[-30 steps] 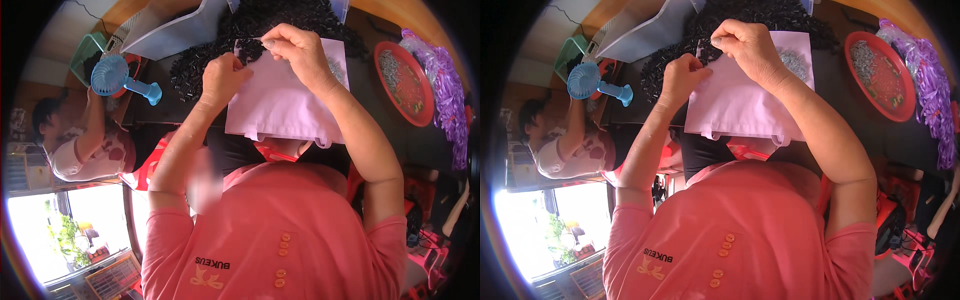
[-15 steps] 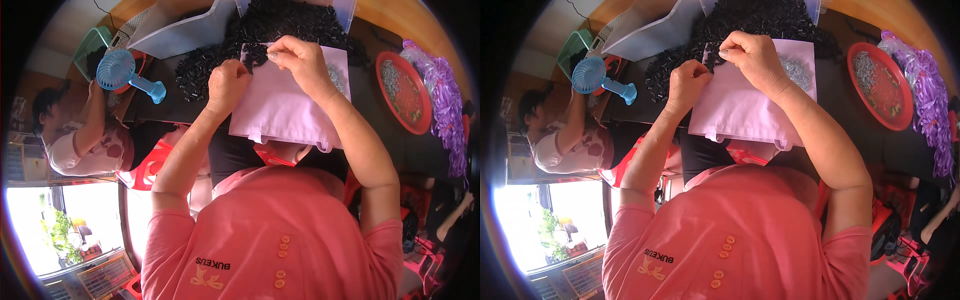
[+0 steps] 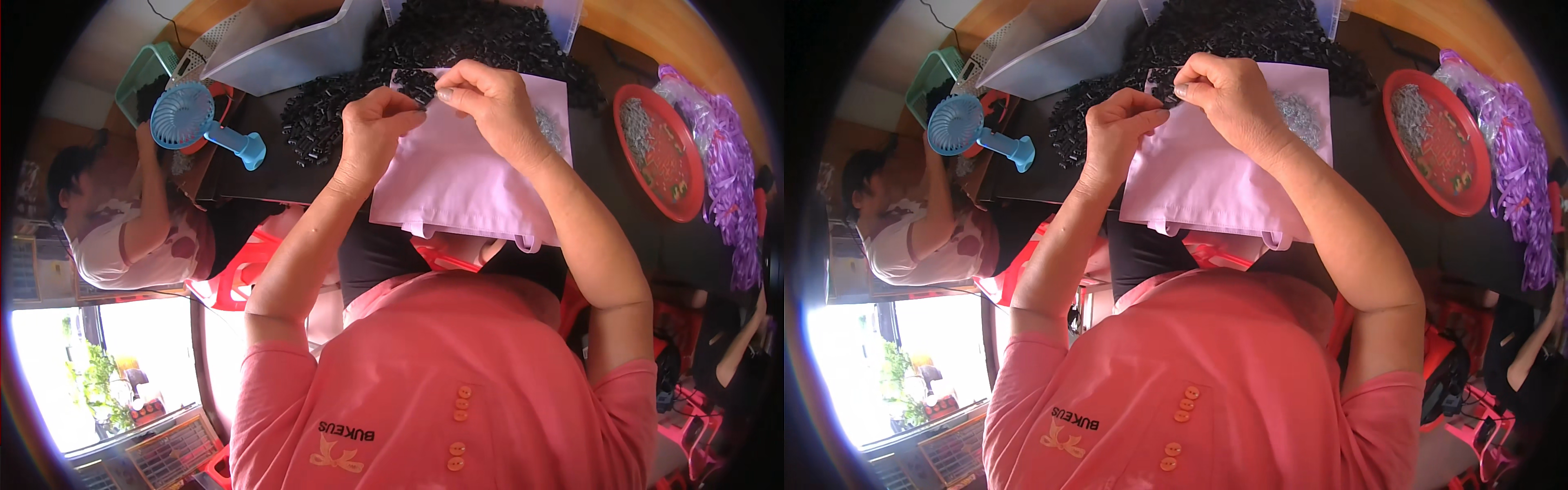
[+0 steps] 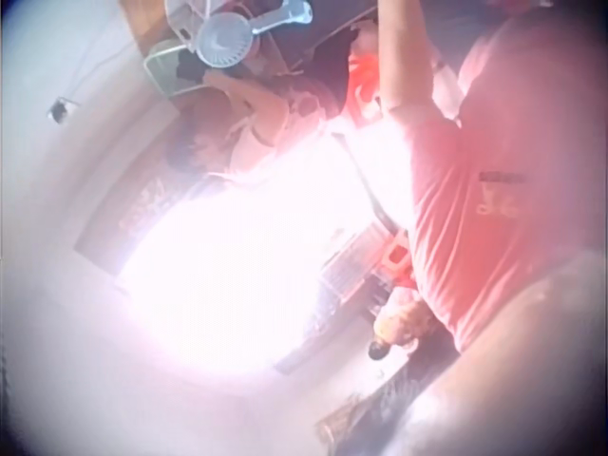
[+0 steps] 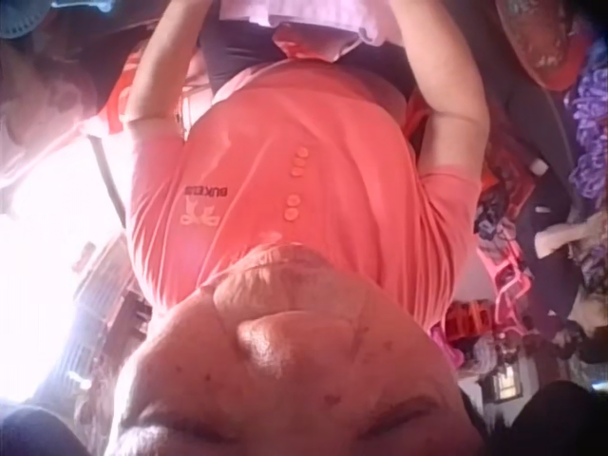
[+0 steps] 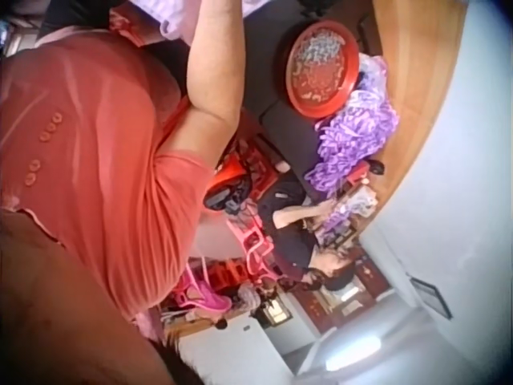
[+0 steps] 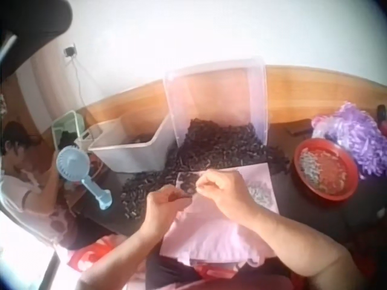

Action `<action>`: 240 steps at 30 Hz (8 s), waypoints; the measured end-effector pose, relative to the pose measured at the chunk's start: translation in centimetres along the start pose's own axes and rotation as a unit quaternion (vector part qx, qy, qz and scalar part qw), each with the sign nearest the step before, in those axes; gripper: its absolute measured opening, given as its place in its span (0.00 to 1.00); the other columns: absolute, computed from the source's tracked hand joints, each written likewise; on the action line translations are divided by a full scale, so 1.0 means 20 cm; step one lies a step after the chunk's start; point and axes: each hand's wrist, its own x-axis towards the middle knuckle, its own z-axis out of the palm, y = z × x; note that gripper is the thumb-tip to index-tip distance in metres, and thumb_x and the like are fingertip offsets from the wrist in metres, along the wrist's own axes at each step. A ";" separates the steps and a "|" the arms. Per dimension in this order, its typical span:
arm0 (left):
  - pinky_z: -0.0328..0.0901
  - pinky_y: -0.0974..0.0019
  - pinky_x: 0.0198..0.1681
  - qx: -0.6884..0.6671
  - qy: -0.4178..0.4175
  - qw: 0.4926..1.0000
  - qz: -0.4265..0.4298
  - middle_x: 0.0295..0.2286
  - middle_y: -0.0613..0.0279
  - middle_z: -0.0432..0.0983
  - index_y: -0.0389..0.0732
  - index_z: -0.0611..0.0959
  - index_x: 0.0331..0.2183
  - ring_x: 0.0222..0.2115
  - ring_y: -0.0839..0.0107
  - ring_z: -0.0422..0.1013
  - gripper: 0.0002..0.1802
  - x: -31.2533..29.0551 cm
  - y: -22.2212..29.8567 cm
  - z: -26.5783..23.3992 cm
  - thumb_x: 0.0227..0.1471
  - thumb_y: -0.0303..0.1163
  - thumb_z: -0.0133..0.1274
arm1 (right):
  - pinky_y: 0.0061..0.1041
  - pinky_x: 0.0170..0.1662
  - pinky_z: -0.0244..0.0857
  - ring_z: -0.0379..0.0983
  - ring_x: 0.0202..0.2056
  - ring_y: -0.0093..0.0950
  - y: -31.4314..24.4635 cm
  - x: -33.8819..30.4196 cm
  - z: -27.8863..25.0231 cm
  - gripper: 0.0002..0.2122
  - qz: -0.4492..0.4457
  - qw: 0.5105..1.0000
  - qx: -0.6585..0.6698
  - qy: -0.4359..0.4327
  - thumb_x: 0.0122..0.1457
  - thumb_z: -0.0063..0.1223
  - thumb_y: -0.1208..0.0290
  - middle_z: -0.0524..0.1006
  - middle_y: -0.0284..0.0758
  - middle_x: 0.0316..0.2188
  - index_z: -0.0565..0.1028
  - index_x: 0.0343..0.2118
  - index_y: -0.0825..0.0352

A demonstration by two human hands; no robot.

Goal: Manually attaching small silver clips to black plastic components on an assembly line.

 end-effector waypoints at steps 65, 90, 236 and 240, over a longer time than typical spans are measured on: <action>0.67 0.75 0.22 -0.364 -0.035 0.925 -0.104 0.29 0.60 0.78 0.33 0.83 0.39 0.21 0.76 0.71 0.13 -0.02 -0.07 0.04 0.48 0.20 0.58 | 0.17 0.32 0.64 0.69 0.27 0.17 -0.02 -0.03 0.06 0.02 0.000 0.994 -0.069 -0.085 0.56 0.53 0.80 0.76 0.30 0.24 0.75 0.32 0.71; 0.70 0.73 0.37 -0.180 -0.055 0.981 0.042 0.29 0.63 0.77 0.37 0.75 0.49 0.31 0.77 0.74 0.30 -0.05 -0.05 0.08 0.41 0.17 0.60 | 0.34 0.31 0.69 0.75 0.28 0.36 -0.02 -0.02 0.02 0.05 -0.237 0.919 -0.293 -0.121 0.46 0.54 0.79 0.74 0.35 0.26 0.72 0.27 0.64; 0.62 0.76 0.18 -0.306 -0.041 0.946 -0.097 0.24 0.59 0.78 0.33 0.80 0.32 0.19 0.76 0.72 0.06 -0.04 -0.07 0.01 0.49 0.22 0.59 | 0.16 0.36 0.67 0.72 0.30 0.17 0.01 -0.01 0.12 0.05 0.102 0.988 0.108 -0.044 0.56 0.56 0.79 0.78 0.31 0.27 0.79 0.35 0.71; 0.62 0.76 0.18 -0.257 -0.034 0.963 -0.080 0.24 0.60 0.78 0.33 0.80 0.32 0.19 0.77 0.72 0.06 -0.05 -0.06 0.02 0.49 0.23 0.59 | 0.16 0.36 0.68 0.73 0.30 0.17 -0.01 -0.01 0.12 0.05 0.112 0.989 0.083 -0.053 0.56 0.56 0.79 0.79 0.30 0.28 0.79 0.35 0.71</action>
